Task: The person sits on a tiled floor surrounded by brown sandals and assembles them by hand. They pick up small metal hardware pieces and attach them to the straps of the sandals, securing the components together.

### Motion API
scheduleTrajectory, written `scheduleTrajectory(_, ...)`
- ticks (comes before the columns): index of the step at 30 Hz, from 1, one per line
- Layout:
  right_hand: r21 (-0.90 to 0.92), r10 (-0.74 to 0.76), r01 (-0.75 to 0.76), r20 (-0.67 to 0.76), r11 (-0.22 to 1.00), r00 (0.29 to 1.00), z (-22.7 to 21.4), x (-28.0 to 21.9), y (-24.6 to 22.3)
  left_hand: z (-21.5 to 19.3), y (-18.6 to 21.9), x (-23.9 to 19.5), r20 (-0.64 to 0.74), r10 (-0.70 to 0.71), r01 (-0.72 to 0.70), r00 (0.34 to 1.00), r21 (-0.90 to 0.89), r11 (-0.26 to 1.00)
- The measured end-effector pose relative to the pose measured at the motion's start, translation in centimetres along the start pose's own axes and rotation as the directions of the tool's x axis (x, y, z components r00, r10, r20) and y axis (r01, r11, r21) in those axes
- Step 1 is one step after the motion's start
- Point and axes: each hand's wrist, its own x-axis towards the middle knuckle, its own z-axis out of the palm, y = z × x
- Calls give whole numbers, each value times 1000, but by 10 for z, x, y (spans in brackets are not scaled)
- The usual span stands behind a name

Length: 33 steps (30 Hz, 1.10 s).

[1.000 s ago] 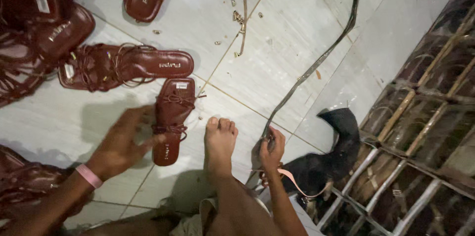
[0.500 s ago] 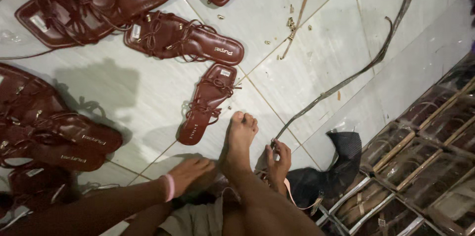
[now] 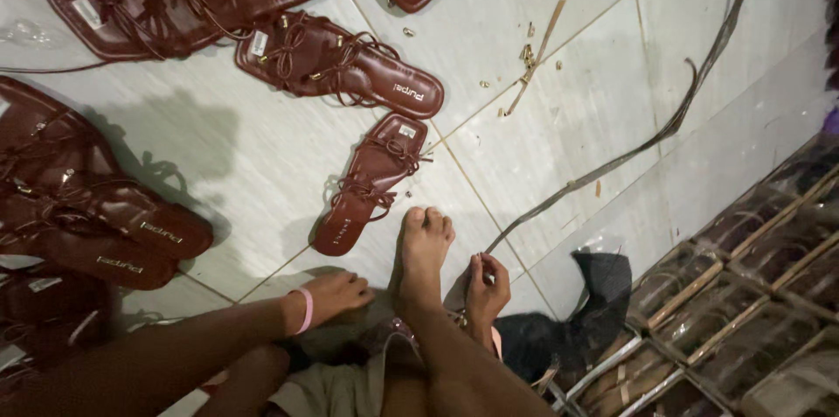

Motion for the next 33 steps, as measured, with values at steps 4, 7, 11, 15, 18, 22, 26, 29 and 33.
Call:
scheduleTrajectory(4, -208, -198, 215, 100, 954, 975, -6, 8, -12, -7, 4, 6, 139, 53, -76, 989, 172, 982)
scheduleTrajectory(7, -198, -275, 297, 133, 934, 952, -6, 14, -24, -5, 3, 8, 74, -32, 26, 997, 87, 996)
scheduleTrajectory(11, -161, -207, 242, 207, 957, 956, -5, 29, -47, 10, 1, 17, 143, -71, 74, 987, -10, 997)
scheduleTrajectory(15, 47, -417, 418, 243, 907, 876, 16, 44, -71, 28, -3, 21, 41, -93, 98, 995, -159, 982)
scheduleTrajectory(18, 106, -481, 472, 294, 875, 826, 33, 54, -91, 27, -3, 26, -48, -136, 119, 990, -254, 960)
scheduleTrajectory(22, 236, -585, 536, 358, 811, 728, 46, 71, -113, 8, -7, 40, -114, -79, 78, 990, -12, 997)
scheduleTrajectory(26, 289, -504, 415, 432, 863, 748, 54, 76, -117, -18, -7, 40, 101, -123, 119, 987, 47, 992)
scheduleTrajectory(29, 310, -361, 232, 472, 922, 805, 60, 78, -114, -39, -2, 44, -206, 71, -18, 976, 250, 968)
scheduleTrajectory(33, 416, -280, 83, 439, 906, 854, 71, 83, -101, -81, -3, 37, -326, 42, -34, 945, 28, 999)
